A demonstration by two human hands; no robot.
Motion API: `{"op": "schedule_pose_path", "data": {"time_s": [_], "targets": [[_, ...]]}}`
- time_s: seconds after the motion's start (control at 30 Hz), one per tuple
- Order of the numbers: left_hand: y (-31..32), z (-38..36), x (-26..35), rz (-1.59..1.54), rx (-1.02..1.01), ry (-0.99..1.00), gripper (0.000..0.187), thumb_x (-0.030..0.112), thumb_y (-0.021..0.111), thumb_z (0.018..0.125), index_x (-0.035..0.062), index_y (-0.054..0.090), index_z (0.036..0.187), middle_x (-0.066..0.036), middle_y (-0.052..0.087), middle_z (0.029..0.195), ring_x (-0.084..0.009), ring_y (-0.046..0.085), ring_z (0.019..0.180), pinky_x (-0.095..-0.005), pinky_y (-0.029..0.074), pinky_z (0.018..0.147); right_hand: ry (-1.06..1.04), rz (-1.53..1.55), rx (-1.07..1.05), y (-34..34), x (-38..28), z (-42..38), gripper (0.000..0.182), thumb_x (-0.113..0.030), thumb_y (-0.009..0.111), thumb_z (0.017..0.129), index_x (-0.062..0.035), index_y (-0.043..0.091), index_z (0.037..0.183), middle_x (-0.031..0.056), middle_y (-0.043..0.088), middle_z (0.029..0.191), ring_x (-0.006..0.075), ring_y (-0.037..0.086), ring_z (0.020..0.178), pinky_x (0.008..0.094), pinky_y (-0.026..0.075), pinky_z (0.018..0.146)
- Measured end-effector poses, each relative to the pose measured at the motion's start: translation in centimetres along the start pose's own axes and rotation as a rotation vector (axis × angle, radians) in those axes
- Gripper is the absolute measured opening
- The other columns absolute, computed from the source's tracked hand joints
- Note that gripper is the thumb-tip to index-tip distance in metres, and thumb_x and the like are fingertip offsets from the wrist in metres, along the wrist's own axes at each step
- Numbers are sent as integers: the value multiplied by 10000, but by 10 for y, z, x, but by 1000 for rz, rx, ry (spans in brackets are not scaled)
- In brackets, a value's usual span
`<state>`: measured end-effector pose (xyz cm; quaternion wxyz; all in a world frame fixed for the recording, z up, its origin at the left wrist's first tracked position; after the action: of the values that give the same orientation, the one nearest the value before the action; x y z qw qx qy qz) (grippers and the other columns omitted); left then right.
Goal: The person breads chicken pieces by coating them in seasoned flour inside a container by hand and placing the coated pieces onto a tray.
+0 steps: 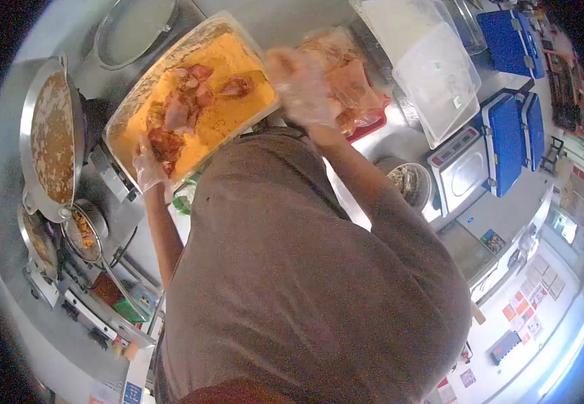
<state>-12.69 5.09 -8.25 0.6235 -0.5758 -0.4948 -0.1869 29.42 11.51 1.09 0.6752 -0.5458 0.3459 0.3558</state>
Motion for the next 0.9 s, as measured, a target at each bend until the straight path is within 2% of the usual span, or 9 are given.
{"op": "schedule_pose_path", "data": {"time_s": [0.03, 0.1, 0.17, 0.27, 0.3, 0.4, 0.47, 0.67, 0.9], "targets": [[-8, -4, 2, 186, 0, 192, 462, 492, 605, 1026, 51, 594, 1164, -87, 695, 951, -160, 668, 797, -312, 561, 693, -17, -65, 114, -31, 25, -2, 309, -285, 684, 976, -9, 723, 1108, 80, 723, 934, 179, 647, 831, 318, 526, 804], [-5, -7, -46, -362, -20, -251, 408, 452, 647, 1014, 72, 582, 1145, -73, 690, 935, -149, 668, 785, -296, 558, 653, 143, -114, 330, -93, 87, -10, 279, -240, 714, 961, -13, 733, 1123, 71, 733, 972, 141, 631, 865, 298, 515, 814], [-15, -11, -21, -397, 37, -123, 376, 424, 697, 989, 94, 568, 1117, -47, 677, 923, -120, 654, 748, -261, 529, 600, 302, -103, 351, -131, 162, -22, 289, -270, 669, 977, -32, 747, 1120, 64, 745, 1004, 175, 668, 902, 336, 530, 840], [-14, -16, -3, -464, 101, -181, 407, 440, 700, 984, 76, 573, 1114, -45, 664, 916, -116, 641, 731, -250, 518, 599, 374, -144, -187, -122, 236, -28, 336, -306, 648, 964, -40, 746, 1145, 84, 757, 1056, 243, 698, 943, 374, 541, 870], [-17, -11, 10, -247, 105, 21, 403, 438, 698, 986, 72, 578, 1104, -46, 663, 908, -115, 637, 725, -250, 516, 593, 363, -195, -311, -119, 265, -31, 354, -320, 645, 957, -44, 744, 1155, 93, 759, 1070, 262, 706, 955, 386, 544, 881], [-8, -7, 24, -18, 63, 196, 362, 399, 686, 996, 67, 595, 1107, -52, 663, 934, -131, 643, 786, -272, 524, 652, 268, -521, -427, -94, 376, -35, 395, -351, 652, 932, -49, 739, 1171, 119, 760, 1085, 294, 711, 971, 405, 543, 901], [7, -14, 22, -431, -35, -248, 301, 328, 669, 1010, 71, 612, 1154, -61, 666, 1020, -170, 668, 931, -316, 551, 795, 309, -665, -457, -86, 381, -42, 391, -350, 654, 929, -45, 741, 1158, 123, 758, 1069, 293, 711, 958, 403, 545, 890], [5, -26, 31, -632, 75, -249, 261, 341, 707, 998, 97, 617, 985, -30, 660, 805, -98, 606, 632, -240, 485, 542, 361, -820, -545, -71, 380, -47, 379, -346, 662, 920, -35, 746, 1121, 134, 752, 1022, 291, 711, 919, 399, 549, 857], [-3, -36, -25, -515, 118, -308, 379, 437, 737, 958, 81, 609, 965, -47, 663, 793, -104, 611, 619, -236, 487, 548, 364, -884, -595, -36, 371, -46, 369, -342, 671, 910, -24, 751, 1077, 148, 744, 968, 288, 711, 874, 393, 553, 819]]}}
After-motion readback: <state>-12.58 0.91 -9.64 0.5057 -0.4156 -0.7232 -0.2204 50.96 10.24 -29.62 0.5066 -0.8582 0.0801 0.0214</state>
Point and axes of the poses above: each hand's wrist, its own z-axis towards the middle knuckle, its own y-axis out of the palm, x = y × z, the point moved 9 cm from there along z, towards the middle knuckle
